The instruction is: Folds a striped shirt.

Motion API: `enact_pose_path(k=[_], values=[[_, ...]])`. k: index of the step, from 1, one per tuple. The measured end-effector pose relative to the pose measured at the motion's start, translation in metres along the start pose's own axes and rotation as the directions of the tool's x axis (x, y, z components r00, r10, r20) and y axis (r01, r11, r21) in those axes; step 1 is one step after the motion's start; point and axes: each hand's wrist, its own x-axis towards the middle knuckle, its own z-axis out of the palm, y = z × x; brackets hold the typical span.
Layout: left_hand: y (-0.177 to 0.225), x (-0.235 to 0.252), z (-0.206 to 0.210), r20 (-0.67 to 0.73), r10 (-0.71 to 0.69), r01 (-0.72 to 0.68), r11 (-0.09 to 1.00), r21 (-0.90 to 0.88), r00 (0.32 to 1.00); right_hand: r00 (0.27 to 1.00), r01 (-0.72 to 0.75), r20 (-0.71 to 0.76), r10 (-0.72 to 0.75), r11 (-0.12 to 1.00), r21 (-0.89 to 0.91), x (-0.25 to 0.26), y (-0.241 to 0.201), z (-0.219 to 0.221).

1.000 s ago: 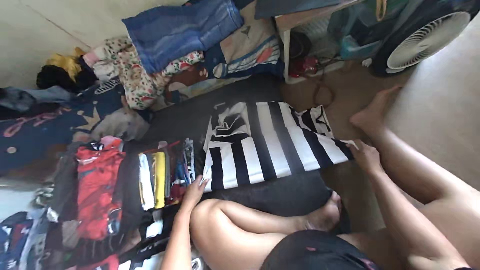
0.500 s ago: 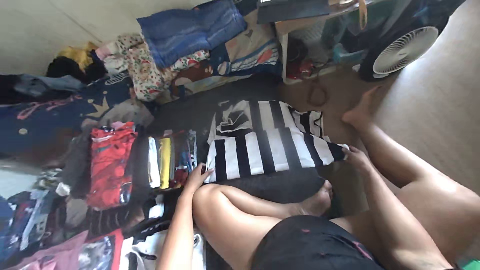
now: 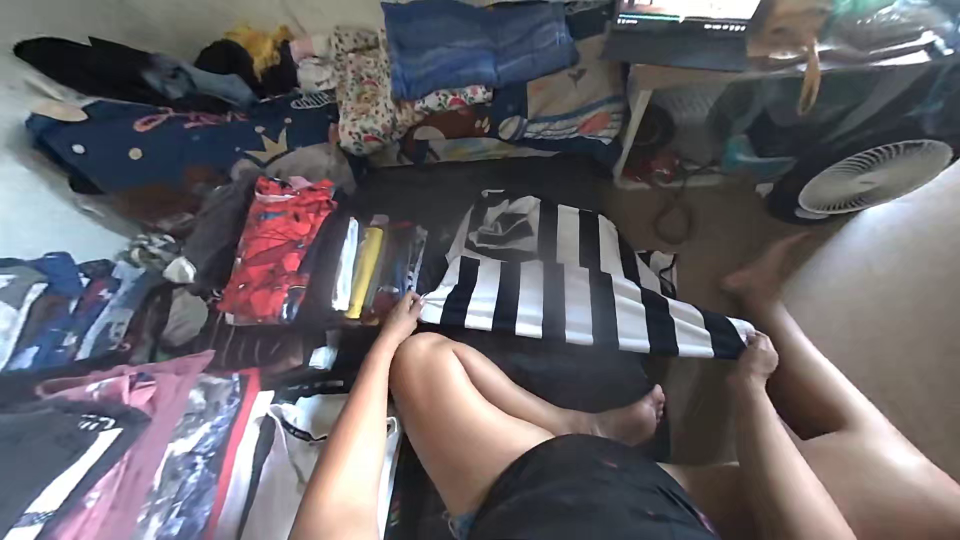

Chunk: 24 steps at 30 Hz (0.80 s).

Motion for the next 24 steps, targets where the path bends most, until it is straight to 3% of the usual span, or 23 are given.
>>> enact_pose_path(k=[2,3,5,7,8,9,10,11,14,17,19,21,24], values=[[-0.004,0.004,-0.001,0.050,0.030,-0.033,0.998,0.055,0.998,0.979,0.185,-0.028,-0.202,0.939,-0.289,-0.009,0.009,0.001],[-0.004,0.006,0.000,0.085,0.018,-0.027,0.994,0.102,0.996,0.999,0.038,0.011,-0.037,0.933,-0.358,-0.030,-0.005,-0.001],[0.002,0.005,-0.001,0.117,-0.053,0.025,0.974,0.227,0.992,0.959,-0.196,0.106,0.261,0.889,-0.414,-0.060,-0.042,-0.006],[0.020,-0.005,-0.005,0.044,-0.111,0.087,0.925,0.370,0.993,0.921,-0.236,0.191,0.339,0.878,-0.417,-0.063,-0.040,-0.004],[0.034,-0.013,-0.008,-0.015,-0.118,0.114,0.905,0.410,0.993,0.958,-0.153,0.166,0.232,0.908,-0.390,-0.049,-0.007,0.006],[0.047,-0.018,-0.009,-0.068,-0.100,0.119,0.903,0.413,0.993,0.999,0.009,0.050,0.008,0.944,-0.329,-0.024,0.044,0.028],[0.060,-0.018,-0.009,-0.100,-0.059,0.093,0.917,0.388,0.993,0.963,0.226,-0.084,-0.258,0.933,-0.280,0.007,0.090,0.052],[0.072,-0.015,-0.007,-0.095,-0.006,0.038,0.939,0.342,0.995,0.926,0.349,-0.049,-0.374,0.900,-0.263,0.031,0.103,0.064],[0.095,0.015,0.015,0.159,0.072,-0.094,0.986,0.136,0.985,0.852,0.511,0.223,-0.474,0.846,-0.152,0.031,0.034,0.101],[0.101,0.050,0.044,0.455,0.063,0.004,0.989,-0.145,0.888,0.719,0.616,0.455,-0.525,0.785,-0.070,0.026,-0.034,0.169],[0.087,0.067,0.057,0.452,0.066,0.110,0.929,-0.353,0.890,0.647,0.647,0.598,-0.472,0.755,-0.105,0.025,-0.070,0.209],[0.071,0.079,0.051,0.363,0.001,0.194,0.843,-0.501,0.932,0.589,0.696,0.670,-0.451,0.705,-0.137,0.021,-0.100,0.244],[0.065,0.092,0.036,0.065,-0.176,0.174,0.722,-0.670,0.982,0.565,0.685,0.708,-0.425,0.719,-0.116,0.021,-0.129,0.292]])
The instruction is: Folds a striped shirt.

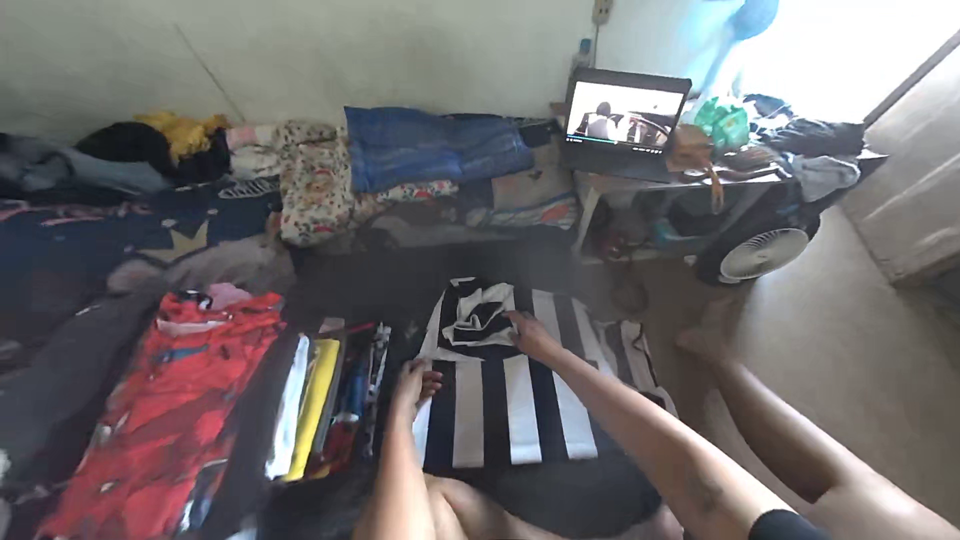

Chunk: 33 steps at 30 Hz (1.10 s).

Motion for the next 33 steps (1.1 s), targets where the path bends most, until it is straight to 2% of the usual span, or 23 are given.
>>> enact_pose_path(k=[2,3,4,5,6,8,9,10,11,14,17,21,23,24,26,27,29,31,33], values=[[0.002,0.003,-0.001,-0.131,0.081,-0.092,0.993,-0.075,0.988,0.995,-0.102,0.028,0.101,0.993,0.060,0.022,-0.010,0.010],[0.006,0.002,0.000,-0.120,0.109,-0.123,0.985,-0.119,0.987,0.987,-0.159,0.035,0.156,0.984,0.077,0.030,-0.015,0.013],[0.012,-0.002,0.002,-0.048,0.127,-0.133,0.977,-0.169,0.991,0.979,-0.203,0.039,0.201,0.976,0.080,0.037,-0.019,0.016],[0.018,-0.007,0.005,0.088,0.133,-0.112,0.972,-0.206,0.987,0.972,-0.233,0.045,0.230,0.970,0.074,0.041,-0.023,0.018],[0.022,-0.012,0.006,0.279,0.128,-0.069,0.975,-0.210,0.952,0.968,-0.249,0.053,0.246,0.966,0.065,0.044,-0.026,0.019],[0.019,-0.012,0.009,0.604,0.058,-0.005,0.996,-0.090,0.795,0.967,-0.253,0.052,0.249,0.964,0.087,0.047,-0.026,0.021],[0.015,-0.009,0.013,0.672,-0.002,0.014,1.000,-0.012,0.740,0.968,-0.250,0.042,0.247,0.960,0.127,0.049,-0.022,0.022],[0.010,-0.005,0.017,0.685,-0.062,0.038,0.998,0.050,0.726,0.969,-0.247,0.022,0.247,0.951,0.187,0.051,-0.016,0.021],[0.003,0.000,0.020,0.663,-0.112,0.071,0.994,0.089,0.741,0.966,-0.247,-0.007,0.257,0.933,0.261,0.053,-0.012,0.020],[-0.005,0.009,0.025,0.546,-0.162,0.160,0.986,0.052,0.822,0.922,-0.254,-0.149,0.356,0.851,0.459,0.055,0.001,0.011],[-0.005,0.011,0.025,0.534,-0.150,0.198,0.980,-0.033,0.832,0.857,-0.298,-0.257,0.446,0.837,0.459,0.050,0.014,-0.001],[-0.005,0.012,0.025,0.517,-0.144,0.250,0.958,-0.141,0.844,0.860,-0.266,-0.246,0.448,0.803,0.534,0.045,0.018,-0.004],[-0.006,0.013,0.025,0.525,-0.126,0.249,0.953,-0.171,0.842,0.892,-0.127,-0.245,0.379,0.732,0.669,0.037,0.006,-0.003],[-0.007,0.013,0.024,0.532,-0.117,0.249,0.951,-0.183,0.839,0.924,-0.035,-0.247,0.291,0.709,0.705,0.030,-0.004,-0.002],[-0.008,0.009,0.022,0.534,-0.085,0.237,0.946,-0.221,0.841,0.973,0.174,-0.230,-0.023,0.728,0.663,0.002,-0.027,-0.002],[-0.008,0.007,0.020,0.535,-0.064,0.228,0.942,-0.246,0.842,0.959,0.284,-0.190,-0.212,0.742,0.608,-0.017,-0.038,-0.001],[-0.006,0.001,0.016,0.484,-0.025,0.189,0.937,-0.294,0.875,0.865,0.450,-0.005,-0.502,0.771,0.451,-0.059,-0.047,0.005],[-0.004,-0.009,0.015,0.325,0.007,0.093,0.952,-0.291,0.946,0.768,0.545,0.225,-0.599,0.797,0.262,-0.093,-0.034,0.017],[-0.004,-0.011,0.013,0.251,-0.076,0.138,0.961,-0.241,0.965,0.728,0.560,0.376,-0.573,0.814,0.154,-0.114,-0.006,0.034]])
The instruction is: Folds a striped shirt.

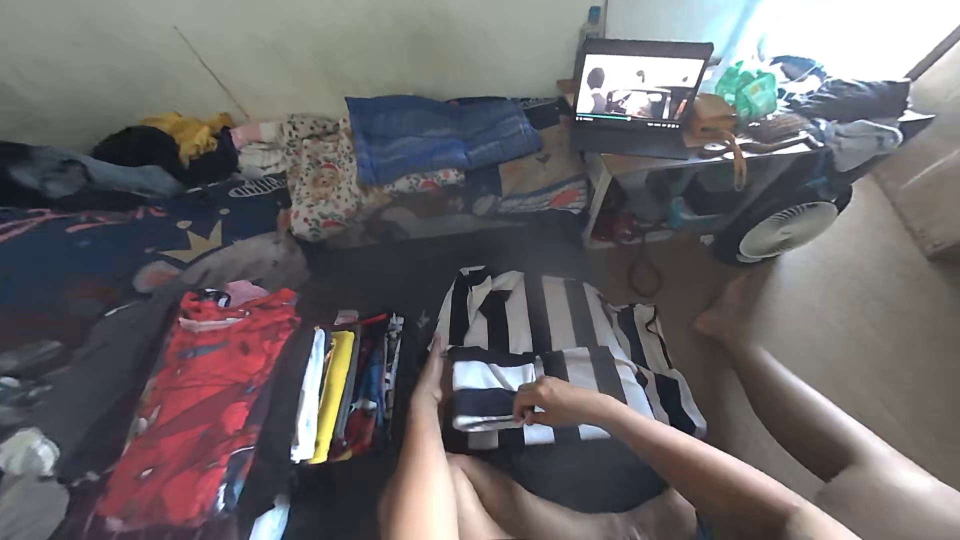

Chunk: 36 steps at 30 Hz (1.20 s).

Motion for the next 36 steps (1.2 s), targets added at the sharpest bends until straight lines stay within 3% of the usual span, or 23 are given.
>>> enact_pose_path(k=[2,5,8,12,14,18,20,22,24,26,30,33,36], values=[[0.000,0.006,0.002,0.034,-0.086,0.085,0.996,0.019,0.996,0.995,-0.090,0.034,0.090,0.996,0.000,-0.020,0.010,0.014],[0.005,0.006,0.009,0.024,-0.085,0.084,0.995,0.050,0.996,0.956,-0.245,-0.126,0.264,0.958,0.150,-0.041,0.003,0.012],[0.002,0.006,0.010,-0.030,-0.054,0.057,0.994,0.094,0.998,0.816,-0.424,-0.274,0.509,0.849,0.314,-0.047,0.000,0.012],[-0.011,0.007,0.005,-0.138,0.093,-0.064,0.977,0.201,0.986,0.610,-0.606,-0.274,0.743,0.661,0.442,-0.035,0.008,0.024],[-0.019,0.006,0.000,-0.151,0.183,-0.126,0.937,0.327,0.971,0.576,-0.621,-0.264,0.773,0.624,0.474,-0.029,0.009,0.032],[-0.021,0.014,-0.004,-0.135,0.392,-0.215,0.724,0.656,0.910,0.555,-0.691,-0.216,0.803,0.590,0.419,-0.012,0.015,0.031],[-0.020,0.014,-0.003,-0.161,0.430,-0.219,0.705,0.675,0.888,0.578,-0.680,-0.190,0.793,0.598,0.425,-0.006,0.021,0.029],[-0.019,0.010,0.000,-0.192,0.425,-0.216,0.739,0.638,0.885,0.624,-0.567,-0.183,0.759,0.602,0.563,-0.007,0.016,0.026],[-0.018,0.007,0.001,-0.203,0.415,-0.214,0.758,0.616,0.887,0.661,-0.370,-0.143,0.737,0.486,0.792,-0.014,0.001,0.020],[-0.018,0.006,0.002,-0.209,0.410,-0.215,0.771,0.599,0.888,0.678,-0.256,-0.089,0.730,0.348,0.902,-0.022,-0.004,0.018],[-0.020,0.003,0.003,-0.224,0.355,-0.173,0.803,0.571,0.908,0.613,-0.534,-0.134,0.778,0.534,0.656,-0.030,0.025,0.034],[-0.018,-0.016,0.002,-0.227,0.186,-0.052,0.869,0.492,0.956,0.520,-0.649,-0.282,0.806,0.587,0.484,-0.029,0.013,0.036],[-0.015,-0.041,-0.003,-0.193,-0.020,0.131,0.802,0.583,0.981,0.533,-0.695,-0.330,0.779,0.626,0.355,-0.026,-0.005,0.033]])
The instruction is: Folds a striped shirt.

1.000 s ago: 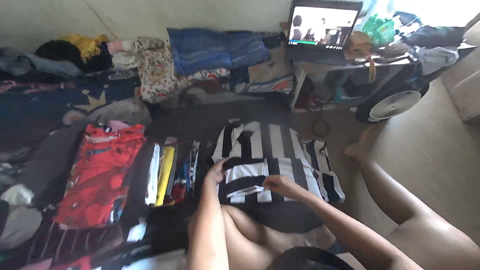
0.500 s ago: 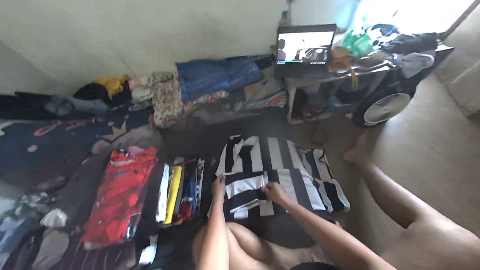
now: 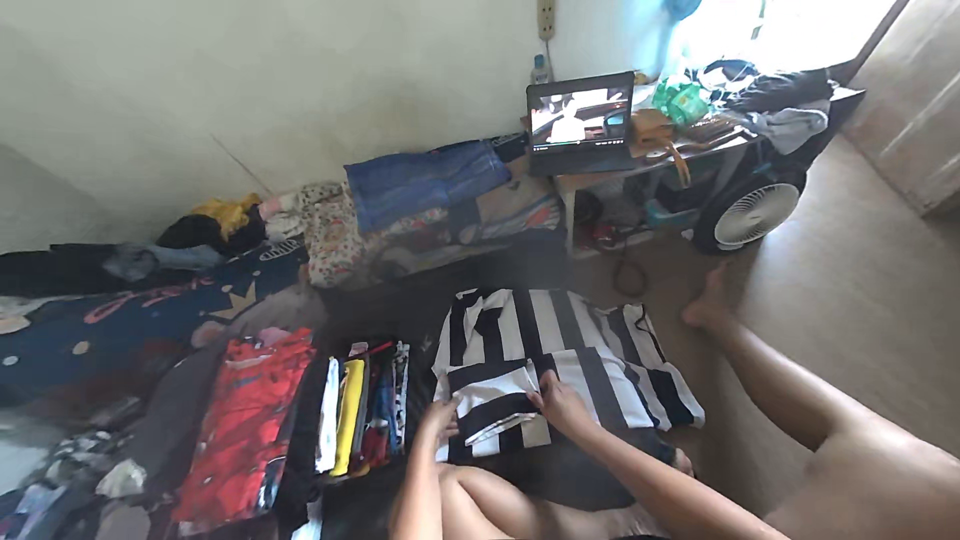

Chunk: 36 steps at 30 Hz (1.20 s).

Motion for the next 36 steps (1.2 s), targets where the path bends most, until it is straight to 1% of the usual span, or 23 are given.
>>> enact_pose_path(k=[2,3,4,6,7,8,9,10,12,13,15,17,19,21,23,25,29,32,34,36], values=[[-0.004,-0.013,0.000,0.069,-0.044,0.036,0.994,0.104,0.997,0.998,0.009,0.065,-0.005,0.999,-0.051,-0.002,-0.004,0.006],[-0.006,-0.016,0.001,0.082,-0.028,0.017,0.991,0.129,0.996,0.996,0.007,0.094,-0.002,0.998,-0.060,0.000,-0.005,0.009],[-0.008,-0.018,0.004,0.072,0.013,-0.021,0.994,0.107,0.997,0.994,0.007,0.110,-0.002,0.999,-0.052,0.002,-0.006,0.011],[-0.009,-0.021,0.008,-0.017,0.110,-0.111,0.991,-0.071,0.994,0.994,0.037,0.100,-0.040,0.999,0.035,0.005,-0.004,0.013],[-0.006,-0.025,0.011,-0.061,0.126,-0.134,0.977,-0.164,0.990,0.994,0.060,0.086,-0.068,0.994,0.092,0.004,-0.003,0.012],[-0.002,-0.029,0.014,-0.104,0.119,-0.139,0.967,-0.212,0.987,0.993,0.089,0.067,-0.099,0.985,0.146,0.003,-0.002,0.010],[0.000,-0.032,0.017,-0.144,0.118,-0.144,0.972,-0.187,0.983,0.990,0.123,0.042,-0.133,0.974,0.190,0.002,-0.002,0.006],[0.001,-0.034,0.018,-0.154,0.123,-0.141,0.984,-0.112,0.980,0.987,0.152,0.015,-0.159,0.964,0.218,-0.001,-0.002,0.002],[0.000,-0.036,0.016,-0.123,0.122,-0.108,0.987,0.116,0.985,0.982,0.185,-0.013,-0.187,0.958,0.217,-0.003,-0.001,-0.003],[-0.003,-0.032,0.014,-0.095,0.105,-0.080,0.968,0.240,0.990,0.983,0.182,0.000,-0.185,0.966,0.185,-0.002,0.002,-0.003],[-0.011,-0.025,0.012,-0.028,0.029,-0.014,0.907,0.420,0.999,0.985,0.142,0.088,-0.147,0.988,0.060,0.001,0.010,-0.001],[-0.017,-0.022,0.009,-0.027,-0.007,0.019,0.873,0.488,1.000,0.985,0.081,0.157,-0.071,0.995,-0.063,0.003,0.013,-0.001],[-0.015,-0.023,0.005,-0.120,0.055,0.014,0.861,0.509,0.991,0.990,0.028,0.140,-0.012,0.993,-0.112,0.003,0.007,-0.009],[-0.008,-0.023,0.001,-0.198,0.136,-0.021,0.869,0.494,0.971,0.996,-0.007,0.089,0.015,0.995,-0.095,0.008,0.002,-0.017],[0.002,-0.014,-0.001,-0.236,0.196,-0.069,0.886,0.459,0.952,0.999,-0.023,0.043,0.026,0.997,-0.071,0.021,-0.003,-0.021],[0.009,0.001,-0.001,-0.235,0.224,-0.106,0.898,0.428,0.946,0.999,-0.044,0.017,0.046,0.996,-0.075,0.036,-0.010,-0.020],[0.021,0.025,0.004,-0.234,0.243,-0.151,0.923,0.353,0.941,0.995,-0.097,0.022,0.099,0.992,-0.085,0.053,-0.026,-0.018],[0.015,0.042,0.008,-0.283,0.224,-0.181,0.968,0.172,0.933,0.994,-0.103,0.030,0.105,0.992,-0.073,0.061,-0.025,-0.014],[0.006,0.049,0.009,-0.314,0.214,-0.213,0.976,0.037,0.925,0.995,-0.096,0.027,0.097,0.994,-0.046,0.066,-0.019,-0.009],[0.001,0.052,0.009,-0.335,0.212,-0.232,0.973,-0.019,0.918,0.994,-0.109,-0.015,0.109,0.994,-0.008,0.068,-0.014,-0.009]])
